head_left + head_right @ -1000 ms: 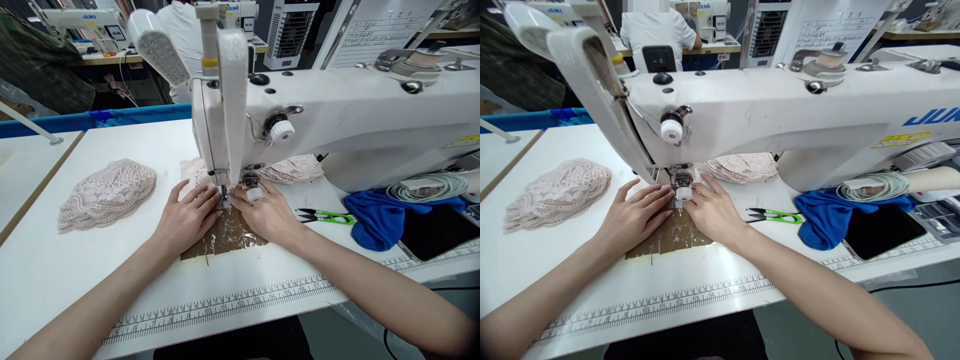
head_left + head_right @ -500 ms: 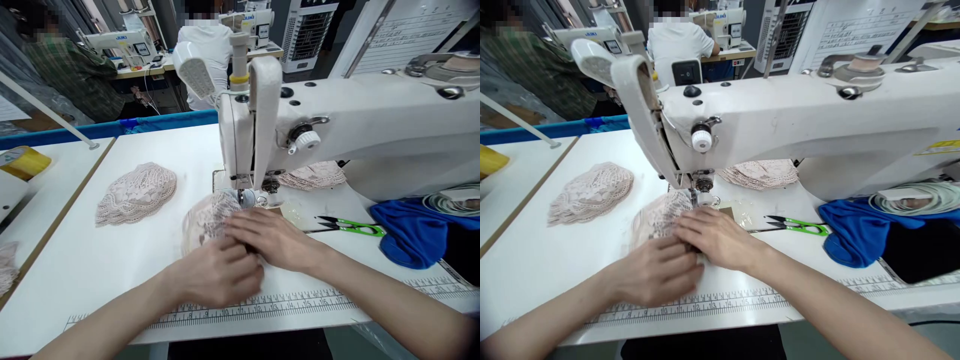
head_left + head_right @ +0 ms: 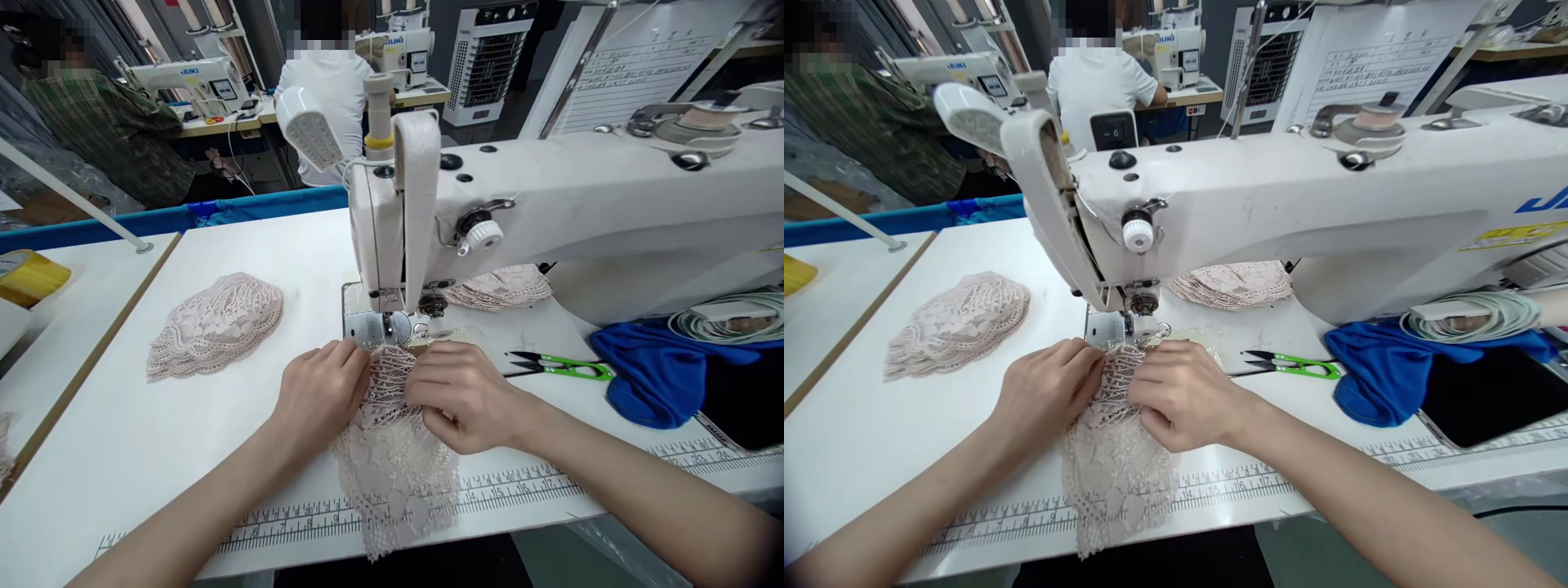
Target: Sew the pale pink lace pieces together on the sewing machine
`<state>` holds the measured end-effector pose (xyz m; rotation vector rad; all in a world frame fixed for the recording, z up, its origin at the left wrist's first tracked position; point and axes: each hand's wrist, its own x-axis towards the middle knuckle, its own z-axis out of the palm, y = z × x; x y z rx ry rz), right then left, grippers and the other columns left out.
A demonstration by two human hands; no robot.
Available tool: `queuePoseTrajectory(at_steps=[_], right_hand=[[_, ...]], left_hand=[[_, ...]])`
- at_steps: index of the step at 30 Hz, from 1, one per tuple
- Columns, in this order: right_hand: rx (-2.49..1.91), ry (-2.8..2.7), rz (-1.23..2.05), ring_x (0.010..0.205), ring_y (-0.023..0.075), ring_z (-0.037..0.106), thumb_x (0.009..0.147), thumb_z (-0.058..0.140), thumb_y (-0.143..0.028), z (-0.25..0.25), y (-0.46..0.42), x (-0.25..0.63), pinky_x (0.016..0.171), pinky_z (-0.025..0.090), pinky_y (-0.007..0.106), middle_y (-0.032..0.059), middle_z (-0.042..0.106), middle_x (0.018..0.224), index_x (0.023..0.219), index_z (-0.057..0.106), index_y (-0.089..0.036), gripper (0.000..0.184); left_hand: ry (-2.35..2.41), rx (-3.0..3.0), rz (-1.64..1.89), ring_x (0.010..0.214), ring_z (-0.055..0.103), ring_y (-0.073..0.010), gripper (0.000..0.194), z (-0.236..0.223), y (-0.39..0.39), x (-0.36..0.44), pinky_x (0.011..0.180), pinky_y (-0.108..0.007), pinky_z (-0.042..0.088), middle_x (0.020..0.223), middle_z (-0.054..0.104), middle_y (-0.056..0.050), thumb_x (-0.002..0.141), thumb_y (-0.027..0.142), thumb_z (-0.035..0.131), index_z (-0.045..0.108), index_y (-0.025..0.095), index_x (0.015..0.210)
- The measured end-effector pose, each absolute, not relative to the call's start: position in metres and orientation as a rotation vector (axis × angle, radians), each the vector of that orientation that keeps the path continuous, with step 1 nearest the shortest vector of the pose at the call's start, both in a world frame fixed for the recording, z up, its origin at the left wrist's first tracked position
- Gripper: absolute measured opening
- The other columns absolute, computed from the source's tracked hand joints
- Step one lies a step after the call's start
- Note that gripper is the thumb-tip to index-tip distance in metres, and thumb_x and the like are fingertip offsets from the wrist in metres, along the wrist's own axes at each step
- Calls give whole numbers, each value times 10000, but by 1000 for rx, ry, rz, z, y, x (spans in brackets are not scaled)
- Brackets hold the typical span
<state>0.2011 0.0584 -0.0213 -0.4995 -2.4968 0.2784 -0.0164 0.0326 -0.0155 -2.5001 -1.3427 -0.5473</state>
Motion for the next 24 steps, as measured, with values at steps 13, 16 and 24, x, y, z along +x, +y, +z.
queuePoseTrajectory(at_steps=[13, 16, 24], right_hand=[[-1104, -1947, 1152, 443, 76, 493, 848, 588, -191, -13, 56, 188, 407, 355, 185, -60, 541, 526, 714, 639, -172, 144], [-1081, -1993, 1056, 496, 79, 494, 864, 625, -259, -14, 54, 186, 452, 354, 199, -41, 599, 594, 728, 674, -178, 166], [-966, -2125, 844, 544, 83, 572, 887, 616, -258, -16, 53, 189, 501, 437, 204, -10, 686, 741, 937, 679, -165, 123]], left_hand=[[-1198, -2600, -853, 670, 627, -143, 239, -10, 23, -5, 503, -247, 471, 910, 676, -61, 844, 298, 621, 576, 148, 1025], [-1362, -2594, -818, 559, 573, -116, 229, -9, 21, 0, 411, -230, 403, 891, 664, -51, 863, 332, 595, 543, 161, 1006], [-1913, -2897, -1306, 530, 608, -91, 30, 2, 21, -6, 461, -186, 488, 635, 640, 51, 882, 176, 575, 575, 206, 886]])
